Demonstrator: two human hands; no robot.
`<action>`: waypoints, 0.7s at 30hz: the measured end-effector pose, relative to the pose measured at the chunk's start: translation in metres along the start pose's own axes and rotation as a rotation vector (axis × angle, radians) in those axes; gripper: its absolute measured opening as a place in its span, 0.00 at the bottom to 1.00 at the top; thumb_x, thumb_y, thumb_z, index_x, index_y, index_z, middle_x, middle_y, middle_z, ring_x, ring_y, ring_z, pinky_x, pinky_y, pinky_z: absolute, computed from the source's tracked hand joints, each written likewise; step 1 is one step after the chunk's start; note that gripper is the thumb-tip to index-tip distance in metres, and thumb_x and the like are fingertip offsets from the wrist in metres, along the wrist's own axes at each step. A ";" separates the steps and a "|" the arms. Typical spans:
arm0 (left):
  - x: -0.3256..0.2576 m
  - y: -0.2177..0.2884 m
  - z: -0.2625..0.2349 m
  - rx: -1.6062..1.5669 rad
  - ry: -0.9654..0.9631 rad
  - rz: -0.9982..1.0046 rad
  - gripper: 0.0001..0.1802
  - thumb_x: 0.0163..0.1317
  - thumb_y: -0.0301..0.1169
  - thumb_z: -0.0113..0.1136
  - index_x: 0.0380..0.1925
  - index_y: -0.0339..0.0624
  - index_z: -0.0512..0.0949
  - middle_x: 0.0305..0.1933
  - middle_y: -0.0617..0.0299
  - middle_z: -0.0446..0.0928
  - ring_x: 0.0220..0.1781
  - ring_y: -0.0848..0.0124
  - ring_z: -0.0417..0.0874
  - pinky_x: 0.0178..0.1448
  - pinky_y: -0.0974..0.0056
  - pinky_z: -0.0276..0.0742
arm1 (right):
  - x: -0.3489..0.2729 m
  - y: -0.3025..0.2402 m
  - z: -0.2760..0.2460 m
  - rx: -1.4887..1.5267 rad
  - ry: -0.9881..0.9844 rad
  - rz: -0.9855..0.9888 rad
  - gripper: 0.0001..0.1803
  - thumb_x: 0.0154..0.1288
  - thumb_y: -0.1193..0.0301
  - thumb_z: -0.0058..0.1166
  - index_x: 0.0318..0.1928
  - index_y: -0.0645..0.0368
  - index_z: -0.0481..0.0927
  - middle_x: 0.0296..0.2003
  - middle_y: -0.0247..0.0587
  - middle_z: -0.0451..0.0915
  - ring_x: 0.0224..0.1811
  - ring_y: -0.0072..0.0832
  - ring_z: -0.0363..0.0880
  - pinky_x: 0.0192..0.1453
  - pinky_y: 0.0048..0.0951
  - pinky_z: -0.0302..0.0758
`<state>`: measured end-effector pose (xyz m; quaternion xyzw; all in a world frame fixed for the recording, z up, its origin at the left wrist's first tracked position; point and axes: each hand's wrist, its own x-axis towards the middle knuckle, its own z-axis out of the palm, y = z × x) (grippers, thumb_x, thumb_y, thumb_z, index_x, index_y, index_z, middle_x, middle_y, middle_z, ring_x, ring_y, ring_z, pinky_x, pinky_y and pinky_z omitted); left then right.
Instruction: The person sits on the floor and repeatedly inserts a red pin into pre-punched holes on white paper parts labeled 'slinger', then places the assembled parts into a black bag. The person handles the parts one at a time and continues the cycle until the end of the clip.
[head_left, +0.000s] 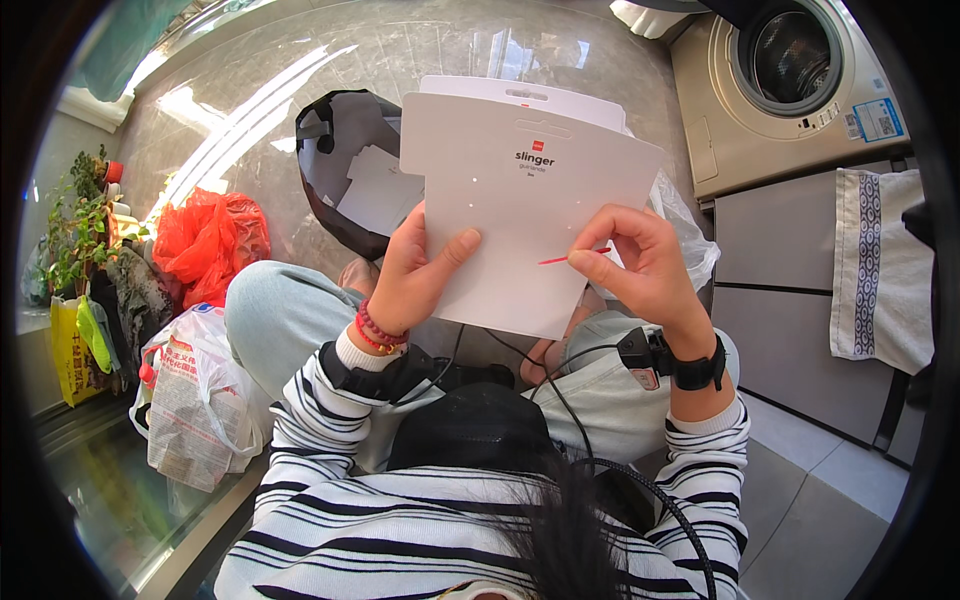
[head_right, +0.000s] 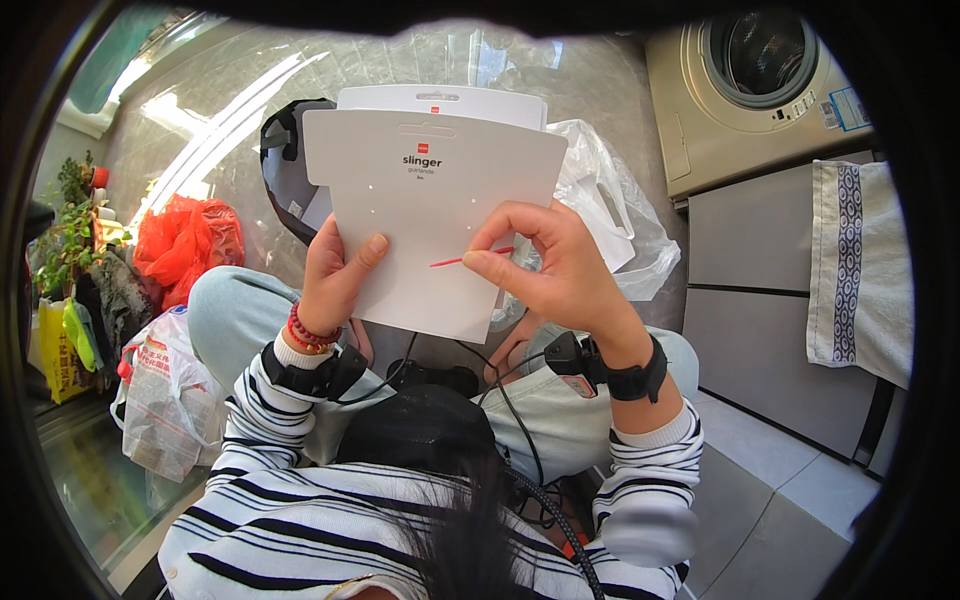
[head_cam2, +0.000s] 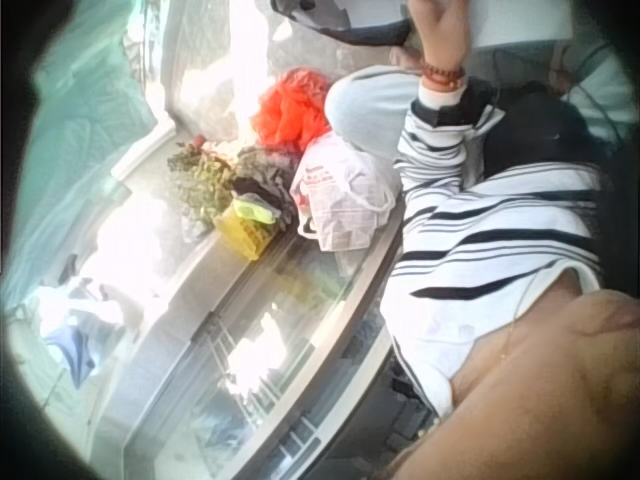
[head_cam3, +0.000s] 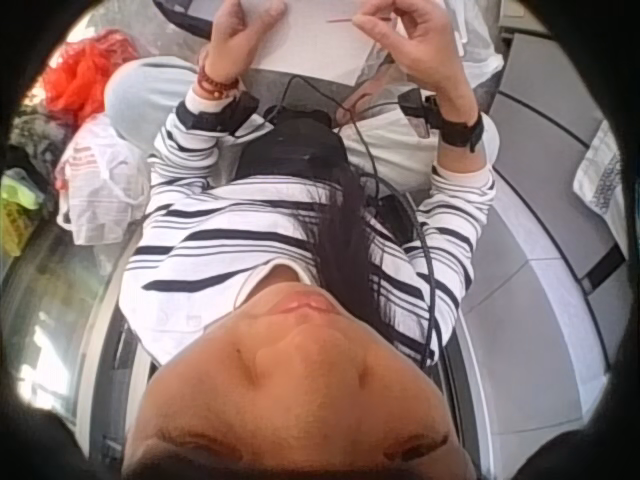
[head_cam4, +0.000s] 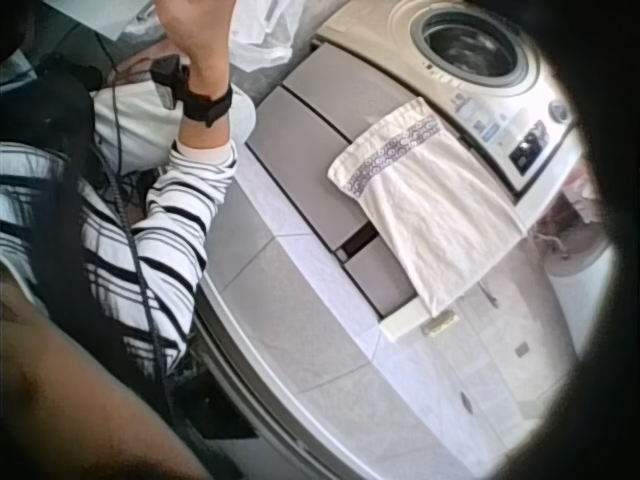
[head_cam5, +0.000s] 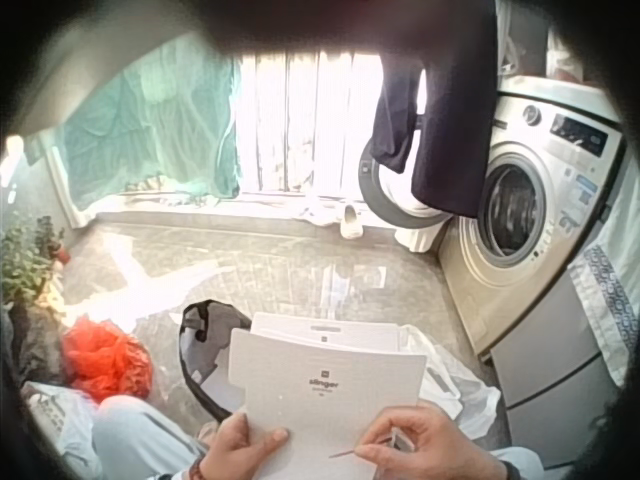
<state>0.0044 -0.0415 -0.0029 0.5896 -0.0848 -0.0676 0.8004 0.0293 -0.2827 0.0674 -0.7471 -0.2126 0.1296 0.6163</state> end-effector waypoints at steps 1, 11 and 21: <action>0.000 0.000 0.000 -0.011 0.002 -0.003 0.22 0.67 0.28 0.58 0.58 0.34 0.67 0.52 0.59 0.75 0.52 0.75 0.76 0.55 0.68 0.74 | 0.000 0.000 -0.001 -0.028 -0.008 -0.011 0.04 0.58 0.76 0.61 0.31 0.62 0.79 0.30 0.34 0.78 0.36 0.22 0.75 0.44 0.23 0.70; 0.000 0.000 0.000 -0.034 0.003 0.005 0.21 0.67 0.29 0.57 0.58 0.34 0.68 0.52 0.59 0.75 0.52 0.75 0.75 0.55 0.68 0.74 | -0.003 0.001 0.001 0.138 0.054 -0.018 0.05 0.58 0.77 0.62 0.34 0.64 0.80 0.37 0.39 0.77 0.44 0.25 0.74 0.51 0.28 0.70; -0.002 0.004 -0.001 -0.031 -0.033 -0.027 0.20 0.68 0.28 0.56 0.58 0.34 0.68 0.50 0.61 0.77 0.51 0.75 0.76 0.54 0.69 0.74 | -0.003 0.000 -0.003 0.241 0.025 0.074 0.06 0.60 0.78 0.60 0.36 0.68 0.79 0.33 0.35 0.78 0.38 0.20 0.75 0.45 0.23 0.73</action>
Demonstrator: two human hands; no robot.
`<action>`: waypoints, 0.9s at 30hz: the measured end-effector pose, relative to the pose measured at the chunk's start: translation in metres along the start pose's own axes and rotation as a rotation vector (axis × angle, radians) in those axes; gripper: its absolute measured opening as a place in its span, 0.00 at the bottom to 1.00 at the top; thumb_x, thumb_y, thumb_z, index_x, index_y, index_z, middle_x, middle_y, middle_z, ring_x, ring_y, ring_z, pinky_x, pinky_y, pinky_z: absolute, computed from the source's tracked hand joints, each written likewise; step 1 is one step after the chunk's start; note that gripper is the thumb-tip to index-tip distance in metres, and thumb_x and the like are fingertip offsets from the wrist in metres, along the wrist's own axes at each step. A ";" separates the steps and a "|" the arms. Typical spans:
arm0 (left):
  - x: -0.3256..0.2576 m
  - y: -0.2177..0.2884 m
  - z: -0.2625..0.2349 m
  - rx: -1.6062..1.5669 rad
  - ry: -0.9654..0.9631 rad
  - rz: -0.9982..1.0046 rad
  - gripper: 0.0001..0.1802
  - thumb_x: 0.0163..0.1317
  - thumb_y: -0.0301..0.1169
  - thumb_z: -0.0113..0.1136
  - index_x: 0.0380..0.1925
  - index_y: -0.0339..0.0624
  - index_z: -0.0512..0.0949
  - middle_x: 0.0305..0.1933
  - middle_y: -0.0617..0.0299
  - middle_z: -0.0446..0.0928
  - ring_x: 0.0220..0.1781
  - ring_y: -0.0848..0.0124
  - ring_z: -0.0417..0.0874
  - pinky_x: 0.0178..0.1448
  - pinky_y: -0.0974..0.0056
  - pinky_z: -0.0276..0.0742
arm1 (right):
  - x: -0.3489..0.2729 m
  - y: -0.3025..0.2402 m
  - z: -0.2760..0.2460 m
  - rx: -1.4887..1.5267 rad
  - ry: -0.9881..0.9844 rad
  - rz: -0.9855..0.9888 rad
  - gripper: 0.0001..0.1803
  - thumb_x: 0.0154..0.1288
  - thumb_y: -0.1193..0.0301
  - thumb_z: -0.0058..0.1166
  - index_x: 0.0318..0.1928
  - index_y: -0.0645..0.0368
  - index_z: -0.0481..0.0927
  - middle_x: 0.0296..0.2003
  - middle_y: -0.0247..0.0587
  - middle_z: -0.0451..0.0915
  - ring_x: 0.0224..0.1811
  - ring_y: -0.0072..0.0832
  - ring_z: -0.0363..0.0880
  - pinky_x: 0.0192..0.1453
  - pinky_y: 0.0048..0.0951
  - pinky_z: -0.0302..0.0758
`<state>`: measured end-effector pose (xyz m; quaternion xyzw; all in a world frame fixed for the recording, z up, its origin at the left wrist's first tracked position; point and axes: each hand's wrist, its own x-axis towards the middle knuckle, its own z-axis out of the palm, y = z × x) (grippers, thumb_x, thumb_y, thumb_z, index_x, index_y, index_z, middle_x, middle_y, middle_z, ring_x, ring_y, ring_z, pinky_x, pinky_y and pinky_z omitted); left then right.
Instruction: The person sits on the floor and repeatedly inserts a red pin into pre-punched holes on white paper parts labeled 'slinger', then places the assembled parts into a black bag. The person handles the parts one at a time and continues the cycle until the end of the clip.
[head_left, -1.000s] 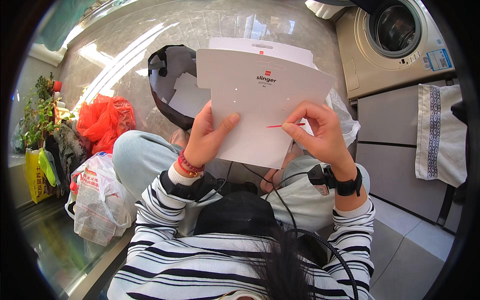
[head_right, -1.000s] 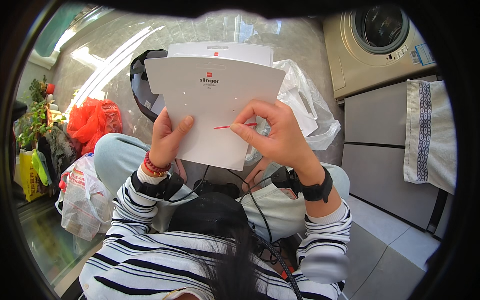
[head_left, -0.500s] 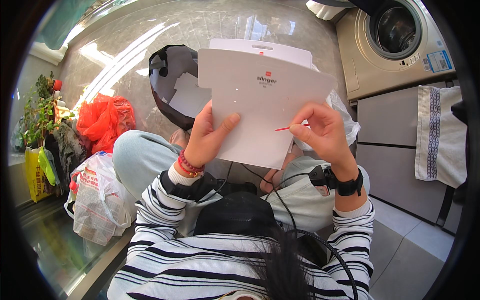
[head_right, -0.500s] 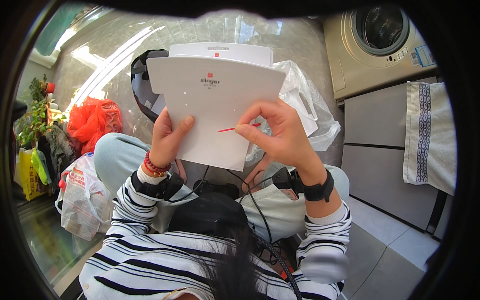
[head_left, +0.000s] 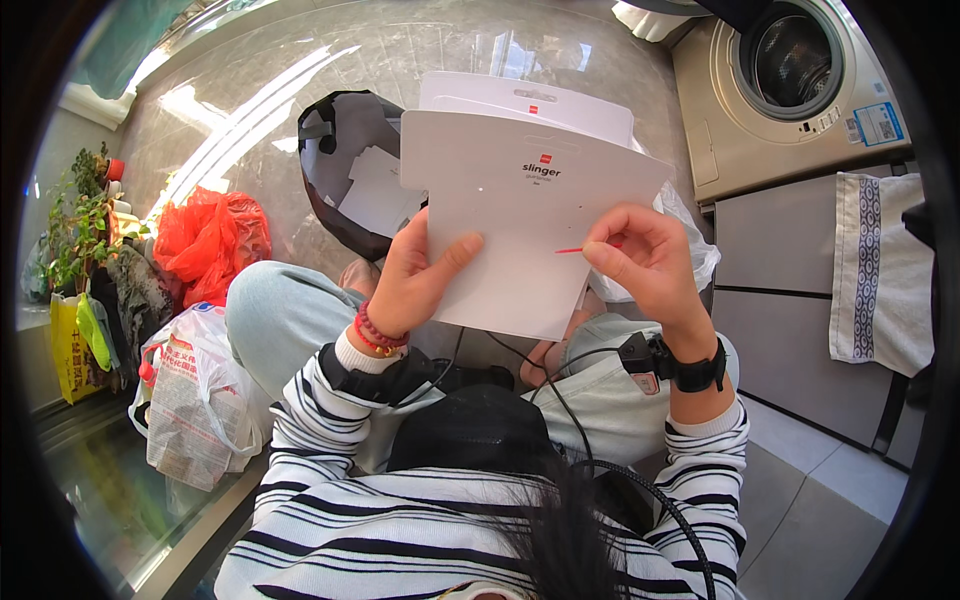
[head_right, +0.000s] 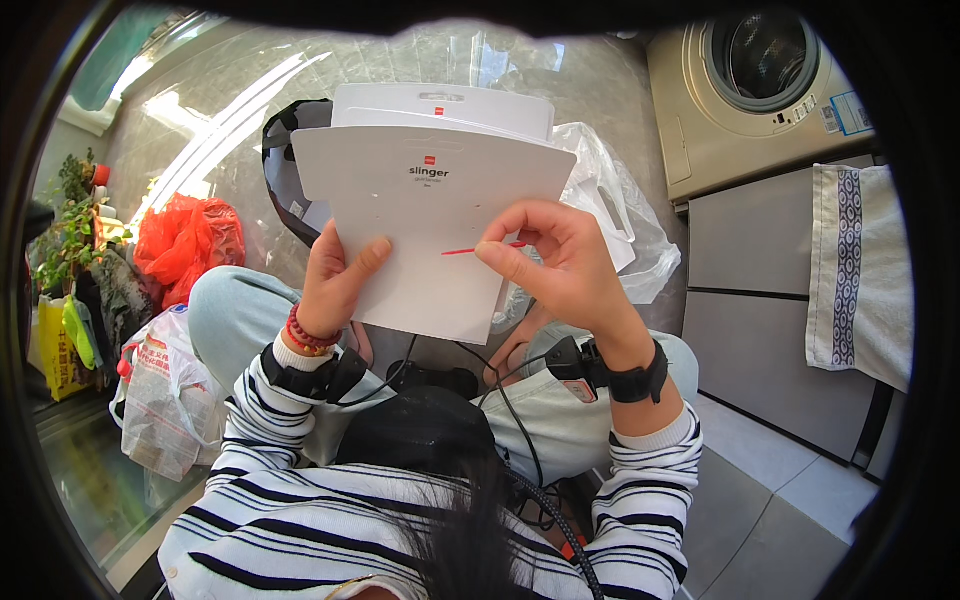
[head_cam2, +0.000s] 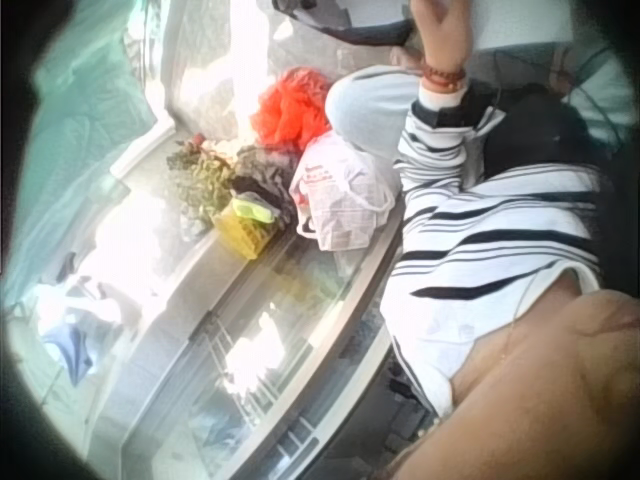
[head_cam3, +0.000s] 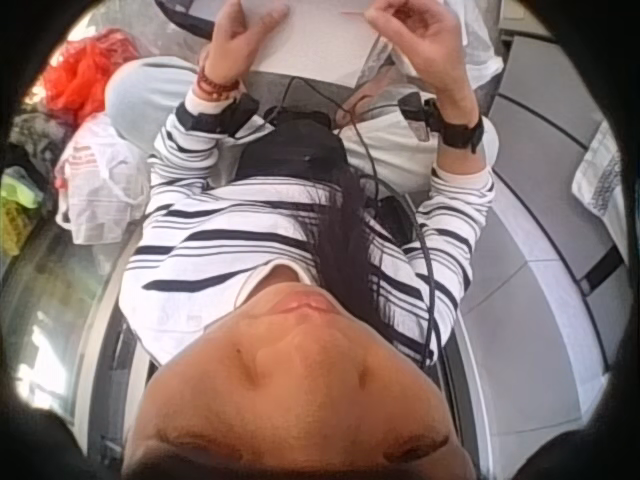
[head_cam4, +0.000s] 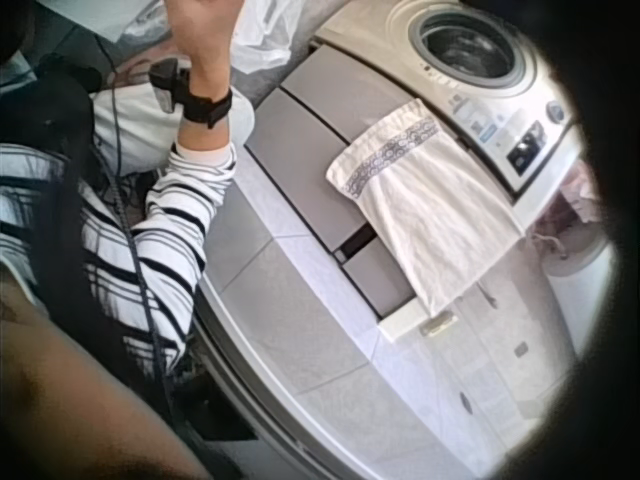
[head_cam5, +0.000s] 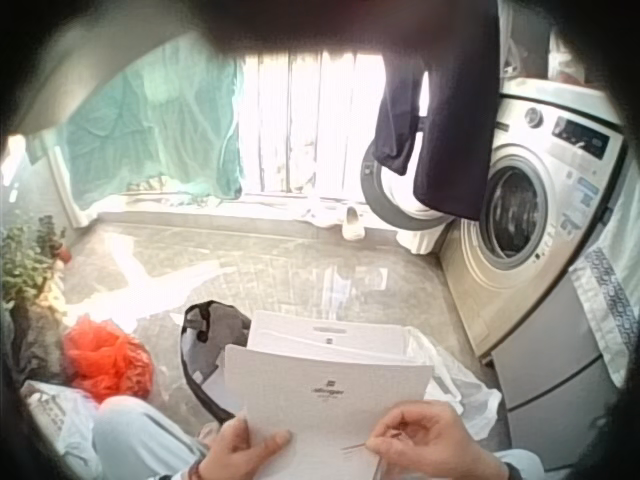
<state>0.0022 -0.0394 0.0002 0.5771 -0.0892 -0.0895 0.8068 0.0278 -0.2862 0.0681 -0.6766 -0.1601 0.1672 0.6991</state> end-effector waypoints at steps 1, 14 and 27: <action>0.000 0.000 -0.001 -0.047 -0.031 -0.001 0.20 0.68 0.28 0.56 0.58 0.35 0.69 0.50 0.61 0.77 0.51 0.76 0.76 0.54 0.69 0.74 | 0.000 0.000 0.000 -0.025 0.009 0.018 0.06 0.61 0.78 0.60 0.36 0.68 0.79 0.33 0.35 0.78 0.38 0.20 0.75 0.45 0.23 0.73; 0.002 0.000 -0.003 -0.016 -0.064 -0.007 0.17 0.68 0.27 0.55 0.56 0.36 0.71 0.48 0.64 0.78 0.47 0.78 0.77 0.52 0.70 0.74 | 0.002 0.007 -0.003 -0.062 0.173 -0.073 0.06 0.61 0.77 0.61 0.35 0.69 0.80 0.37 0.35 0.78 0.37 0.19 0.76 0.45 0.21 0.74; 0.003 0.001 -0.001 0.312 -0.196 -0.032 0.14 0.66 0.24 0.55 0.50 0.31 0.73 0.43 0.59 0.78 0.42 0.74 0.77 0.49 0.69 0.74 | 0.003 -0.014 -0.018 -0.689 0.365 -0.414 0.09 0.64 0.78 0.51 0.43 0.61 0.82 0.32 0.41 0.81 0.33 0.26 0.79 0.38 0.24 0.74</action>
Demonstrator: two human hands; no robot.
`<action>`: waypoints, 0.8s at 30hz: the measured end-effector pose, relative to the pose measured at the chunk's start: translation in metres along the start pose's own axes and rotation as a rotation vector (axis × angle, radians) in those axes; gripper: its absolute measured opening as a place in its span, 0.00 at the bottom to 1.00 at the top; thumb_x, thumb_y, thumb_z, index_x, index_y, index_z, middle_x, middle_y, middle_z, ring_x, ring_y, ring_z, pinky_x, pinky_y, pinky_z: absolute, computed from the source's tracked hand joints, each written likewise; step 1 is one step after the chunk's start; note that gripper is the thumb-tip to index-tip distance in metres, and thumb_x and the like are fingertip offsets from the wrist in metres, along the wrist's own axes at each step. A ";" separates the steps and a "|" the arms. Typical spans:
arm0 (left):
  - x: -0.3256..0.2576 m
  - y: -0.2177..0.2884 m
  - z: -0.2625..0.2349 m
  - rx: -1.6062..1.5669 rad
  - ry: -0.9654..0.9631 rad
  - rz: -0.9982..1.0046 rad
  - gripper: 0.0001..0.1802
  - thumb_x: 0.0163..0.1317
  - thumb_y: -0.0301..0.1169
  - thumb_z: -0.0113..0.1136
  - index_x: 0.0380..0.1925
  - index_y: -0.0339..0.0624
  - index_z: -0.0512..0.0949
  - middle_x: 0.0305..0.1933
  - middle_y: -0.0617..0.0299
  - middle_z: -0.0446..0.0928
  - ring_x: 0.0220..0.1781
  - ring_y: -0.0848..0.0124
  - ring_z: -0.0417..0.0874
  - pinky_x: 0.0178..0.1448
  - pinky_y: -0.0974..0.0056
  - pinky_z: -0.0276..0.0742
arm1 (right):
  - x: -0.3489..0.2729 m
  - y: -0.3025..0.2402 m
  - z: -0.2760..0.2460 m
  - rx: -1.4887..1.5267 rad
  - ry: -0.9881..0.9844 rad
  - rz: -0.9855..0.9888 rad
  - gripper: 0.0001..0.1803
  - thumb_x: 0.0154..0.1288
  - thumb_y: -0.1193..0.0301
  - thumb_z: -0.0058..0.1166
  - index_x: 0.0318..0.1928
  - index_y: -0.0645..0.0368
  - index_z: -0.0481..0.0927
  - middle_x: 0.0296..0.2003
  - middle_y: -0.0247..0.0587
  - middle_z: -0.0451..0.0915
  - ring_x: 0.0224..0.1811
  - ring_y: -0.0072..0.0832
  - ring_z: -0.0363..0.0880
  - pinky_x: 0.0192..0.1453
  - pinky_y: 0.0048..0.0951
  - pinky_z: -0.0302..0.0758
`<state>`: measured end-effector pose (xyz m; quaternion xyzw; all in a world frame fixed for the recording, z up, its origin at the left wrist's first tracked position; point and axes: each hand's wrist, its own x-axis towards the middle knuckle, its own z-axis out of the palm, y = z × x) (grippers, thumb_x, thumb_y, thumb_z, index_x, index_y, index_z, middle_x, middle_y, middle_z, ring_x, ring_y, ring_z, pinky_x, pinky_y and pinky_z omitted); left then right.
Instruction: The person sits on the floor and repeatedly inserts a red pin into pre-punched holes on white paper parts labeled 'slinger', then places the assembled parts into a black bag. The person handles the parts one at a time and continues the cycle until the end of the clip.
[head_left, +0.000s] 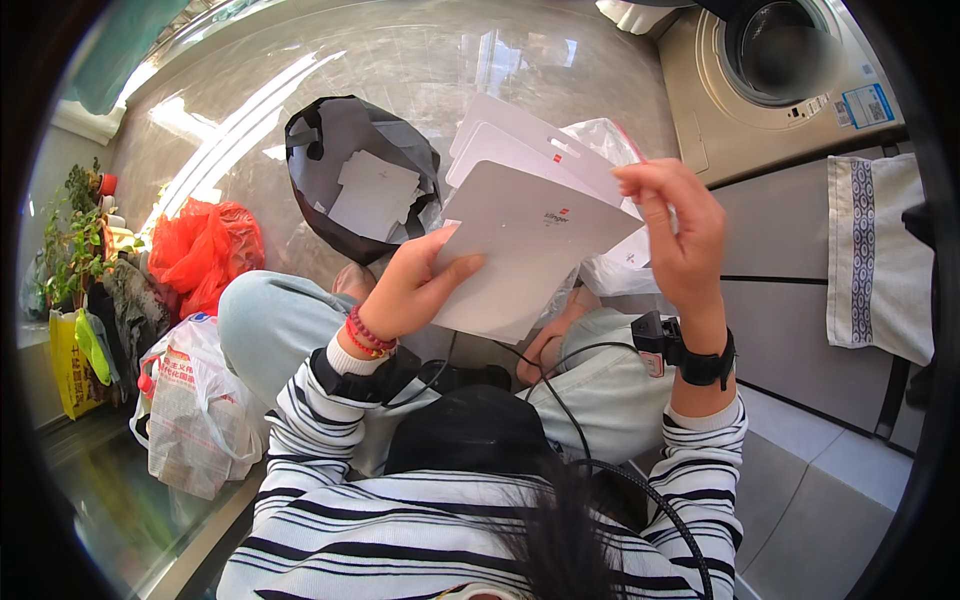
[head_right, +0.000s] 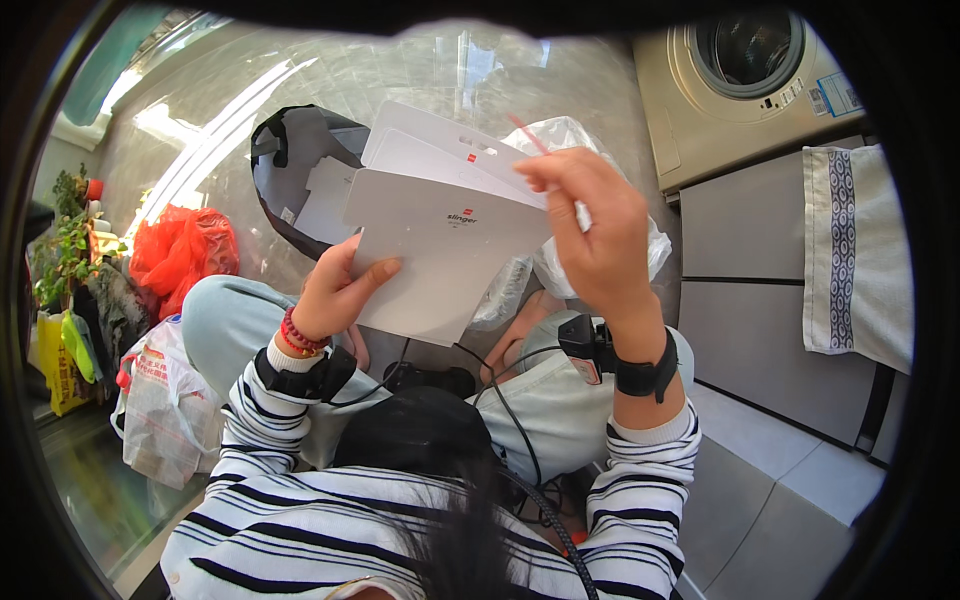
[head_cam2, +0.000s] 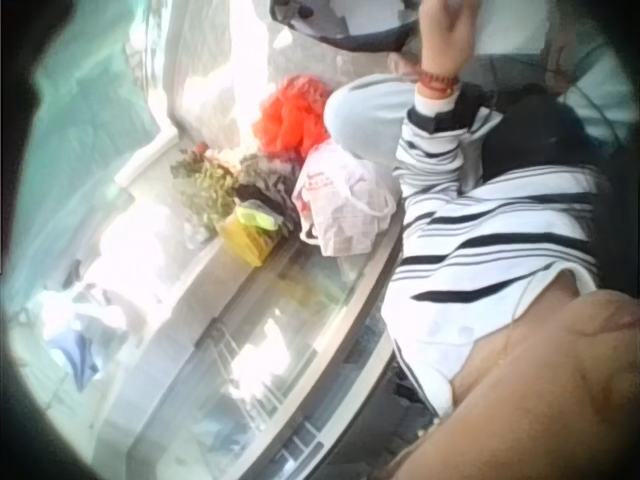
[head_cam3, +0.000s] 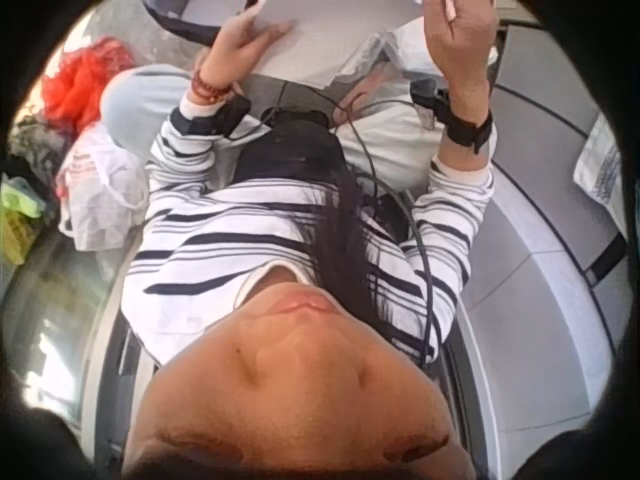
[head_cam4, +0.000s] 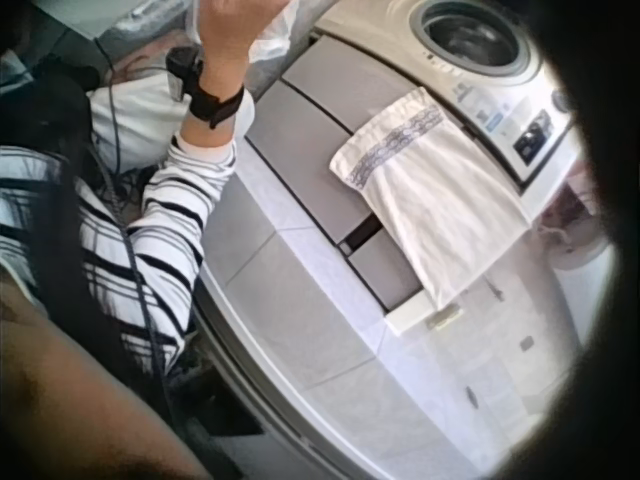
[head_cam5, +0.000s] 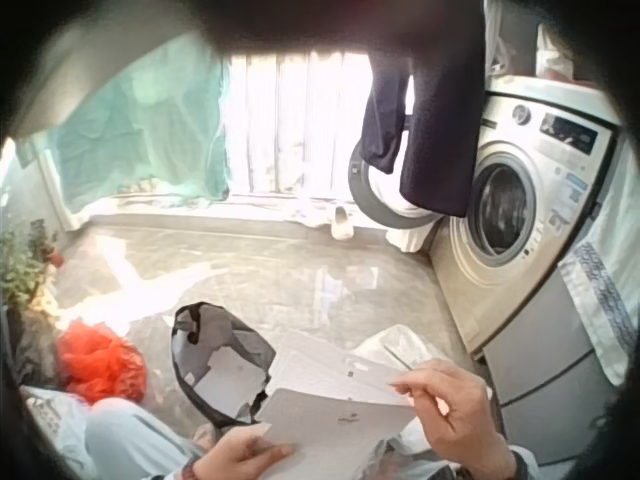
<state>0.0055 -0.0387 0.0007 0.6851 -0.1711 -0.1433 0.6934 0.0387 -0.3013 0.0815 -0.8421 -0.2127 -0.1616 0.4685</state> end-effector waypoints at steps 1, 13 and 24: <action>0.001 -0.001 0.000 0.039 -0.013 0.023 0.13 0.66 0.23 0.55 0.50 0.31 0.73 0.43 0.58 0.78 0.42 0.73 0.77 0.48 0.69 0.74 | 0.001 0.000 0.000 -0.111 -0.066 -0.111 0.09 0.62 0.78 0.52 0.42 0.61 0.82 0.32 0.42 0.81 0.32 0.29 0.80 0.38 0.25 0.75; 0.001 -0.001 -0.008 0.245 -0.126 0.191 0.11 0.63 0.20 0.55 0.46 0.33 0.74 0.40 0.50 0.77 0.39 0.57 0.78 0.45 0.64 0.74 | -0.008 0.002 0.007 -0.197 -0.260 -0.127 0.07 0.50 0.82 0.60 0.32 0.64 0.81 0.27 0.39 0.80 0.23 0.27 0.79 0.28 0.23 0.75; -0.001 -0.002 -0.017 0.251 -0.150 0.097 0.10 0.63 0.20 0.54 0.45 0.33 0.74 0.38 0.51 0.78 0.37 0.60 0.77 0.45 0.65 0.74 | -0.009 0.012 0.017 0.234 -0.461 0.195 0.15 0.56 0.84 0.54 0.45 0.63 0.83 0.38 0.41 0.83 0.37 0.22 0.81 0.42 0.21 0.77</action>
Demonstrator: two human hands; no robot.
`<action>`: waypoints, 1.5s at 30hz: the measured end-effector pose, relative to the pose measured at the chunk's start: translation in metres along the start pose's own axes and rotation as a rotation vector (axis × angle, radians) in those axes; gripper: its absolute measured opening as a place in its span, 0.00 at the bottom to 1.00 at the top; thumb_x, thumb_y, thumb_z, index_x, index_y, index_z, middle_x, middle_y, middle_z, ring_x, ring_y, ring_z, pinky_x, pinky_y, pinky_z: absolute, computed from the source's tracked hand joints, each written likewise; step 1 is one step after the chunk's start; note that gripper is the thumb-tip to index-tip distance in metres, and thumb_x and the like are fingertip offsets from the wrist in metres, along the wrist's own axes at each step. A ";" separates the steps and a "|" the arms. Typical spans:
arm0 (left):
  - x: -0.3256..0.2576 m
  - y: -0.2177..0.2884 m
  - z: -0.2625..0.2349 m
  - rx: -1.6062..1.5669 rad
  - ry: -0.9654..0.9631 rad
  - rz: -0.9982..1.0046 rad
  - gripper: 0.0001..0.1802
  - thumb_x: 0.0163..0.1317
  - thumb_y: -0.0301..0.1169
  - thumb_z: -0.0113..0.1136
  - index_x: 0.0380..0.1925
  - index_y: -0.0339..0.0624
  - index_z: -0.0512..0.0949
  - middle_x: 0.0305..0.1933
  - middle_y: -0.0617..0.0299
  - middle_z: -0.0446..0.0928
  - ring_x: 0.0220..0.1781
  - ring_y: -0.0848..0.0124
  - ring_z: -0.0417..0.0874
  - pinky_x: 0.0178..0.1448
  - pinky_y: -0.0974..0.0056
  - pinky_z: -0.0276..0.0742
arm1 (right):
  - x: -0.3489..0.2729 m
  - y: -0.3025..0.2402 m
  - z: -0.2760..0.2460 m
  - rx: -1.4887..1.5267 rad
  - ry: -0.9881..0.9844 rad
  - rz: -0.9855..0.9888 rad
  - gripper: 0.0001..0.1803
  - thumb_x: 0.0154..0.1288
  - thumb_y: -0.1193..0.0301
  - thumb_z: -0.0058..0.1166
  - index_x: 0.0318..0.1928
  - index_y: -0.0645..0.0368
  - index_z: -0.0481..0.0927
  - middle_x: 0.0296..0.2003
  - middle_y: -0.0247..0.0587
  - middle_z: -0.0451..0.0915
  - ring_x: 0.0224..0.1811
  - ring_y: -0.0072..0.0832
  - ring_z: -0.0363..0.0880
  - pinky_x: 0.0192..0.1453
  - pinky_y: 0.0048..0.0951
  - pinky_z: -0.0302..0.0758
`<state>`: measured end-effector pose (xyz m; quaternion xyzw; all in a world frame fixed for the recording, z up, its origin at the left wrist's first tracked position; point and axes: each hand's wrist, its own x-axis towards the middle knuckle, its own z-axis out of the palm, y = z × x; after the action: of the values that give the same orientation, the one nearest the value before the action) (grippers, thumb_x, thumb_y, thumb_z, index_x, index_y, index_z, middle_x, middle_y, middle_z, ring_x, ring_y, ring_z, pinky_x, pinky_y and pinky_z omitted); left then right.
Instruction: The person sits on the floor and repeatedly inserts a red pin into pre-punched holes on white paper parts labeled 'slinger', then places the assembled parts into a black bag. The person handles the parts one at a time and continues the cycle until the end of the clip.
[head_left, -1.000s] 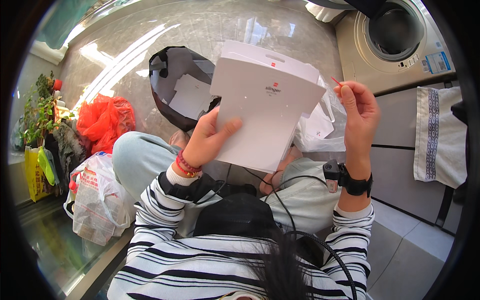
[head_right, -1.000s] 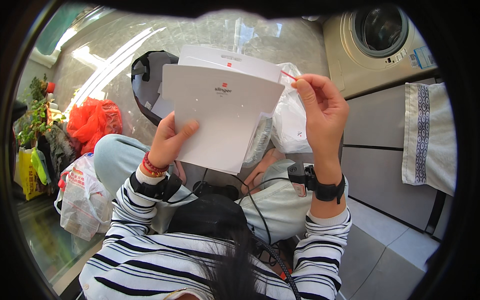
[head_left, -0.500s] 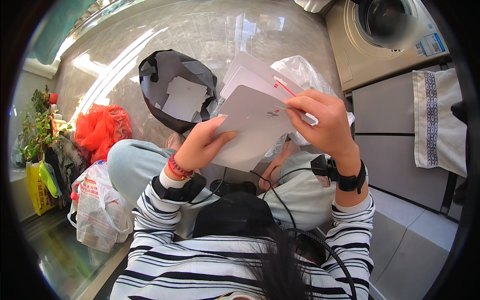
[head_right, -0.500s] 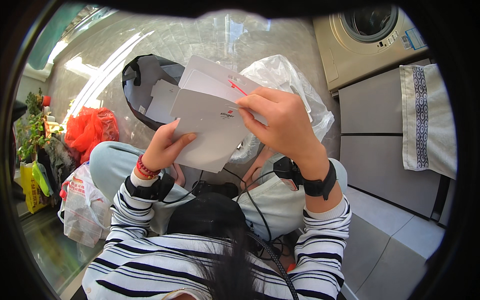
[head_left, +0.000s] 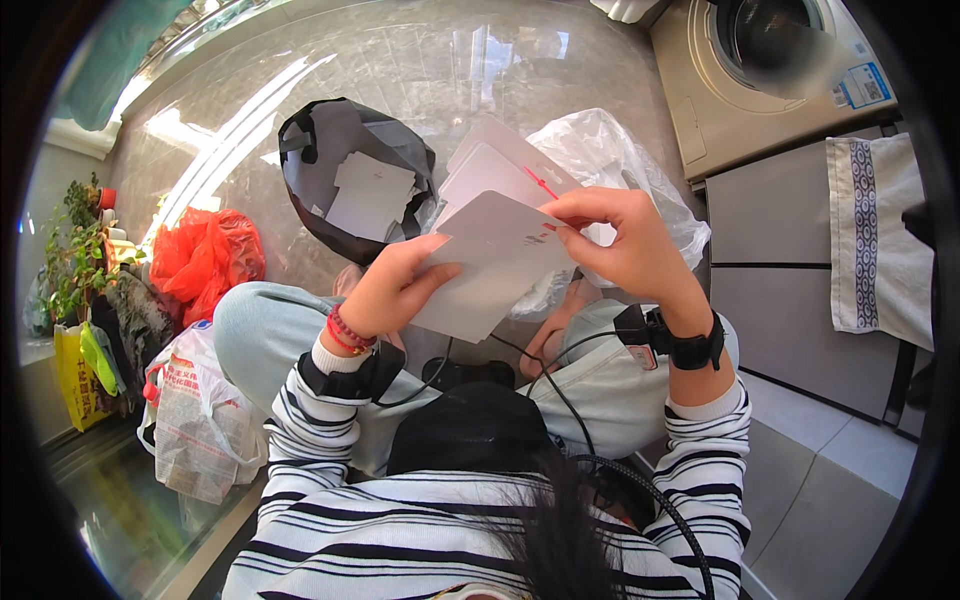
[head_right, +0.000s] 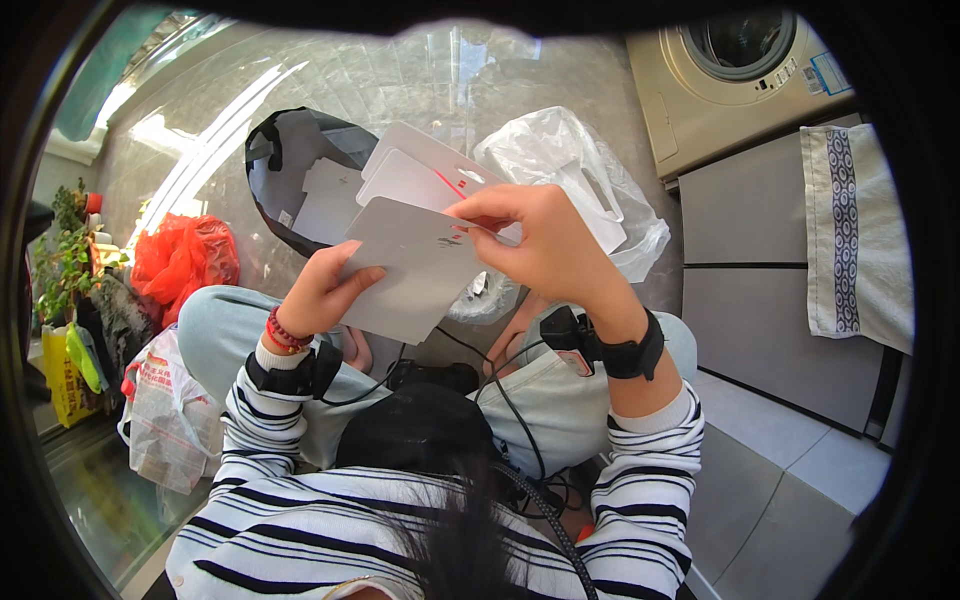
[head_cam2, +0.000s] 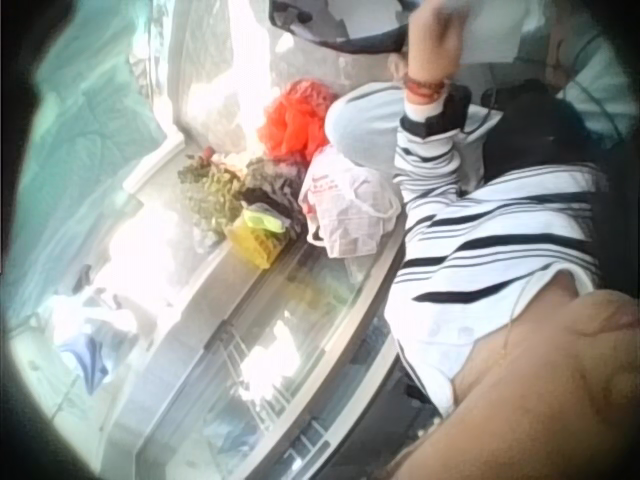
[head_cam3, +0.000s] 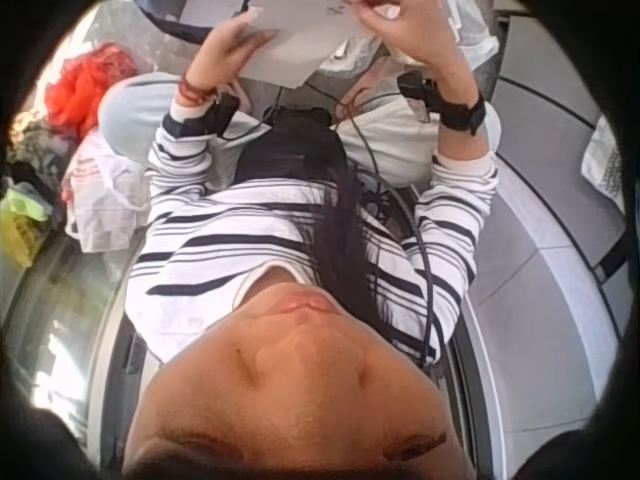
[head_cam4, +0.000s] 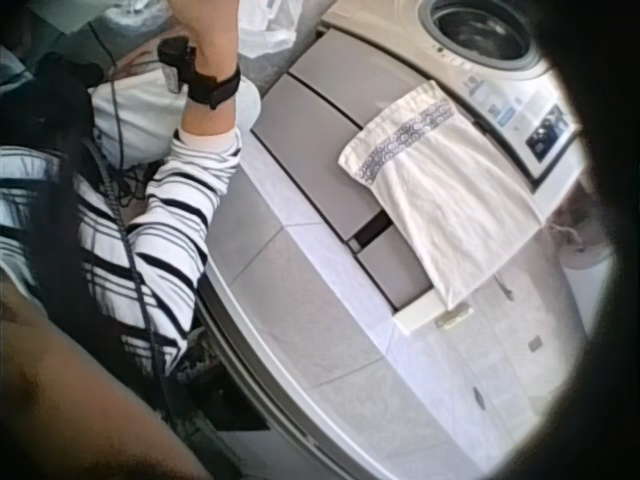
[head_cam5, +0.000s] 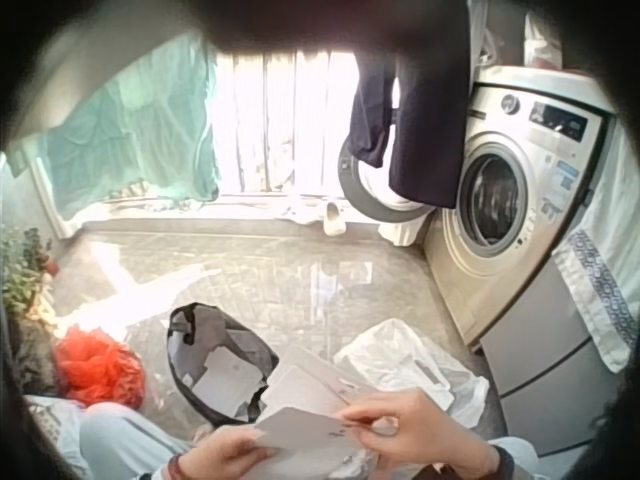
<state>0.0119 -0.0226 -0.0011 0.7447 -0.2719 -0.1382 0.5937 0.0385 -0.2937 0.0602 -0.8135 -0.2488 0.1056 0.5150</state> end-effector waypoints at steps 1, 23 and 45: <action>0.000 -0.001 -0.001 -0.033 0.003 -0.024 0.10 0.64 0.20 0.54 0.45 0.33 0.74 0.38 0.52 0.78 0.37 0.62 0.78 0.46 0.66 0.74 | -0.001 0.001 0.000 0.064 0.016 0.025 0.15 0.57 0.83 0.53 0.46 0.63 0.83 0.38 0.41 0.84 0.38 0.22 0.81 0.43 0.21 0.77; -0.007 0.006 -0.016 -0.044 0.182 -0.023 0.28 0.63 0.21 0.58 0.63 0.36 0.64 0.60 0.57 0.70 0.57 0.70 0.73 0.59 0.67 0.70 | -0.003 0.033 -0.061 -0.045 0.889 0.127 0.12 0.68 0.66 0.56 0.41 0.65 0.79 0.27 0.30 0.79 0.26 0.16 0.78 0.31 0.17 0.72; -0.005 0.002 -0.005 -0.426 0.233 -0.109 0.17 0.66 0.24 0.56 0.54 0.36 0.67 0.50 0.63 0.73 0.52 0.78 0.72 0.56 0.71 0.69 | 0.001 0.026 -0.030 0.432 0.155 0.113 0.11 0.70 0.73 0.51 0.47 0.68 0.79 0.29 0.31 0.78 0.26 0.15 0.72 0.28 0.18 0.71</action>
<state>0.0096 -0.0159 0.0013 0.6272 -0.1260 -0.1374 0.7562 0.0598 -0.3258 0.0502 -0.7026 -0.1342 0.1226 0.6880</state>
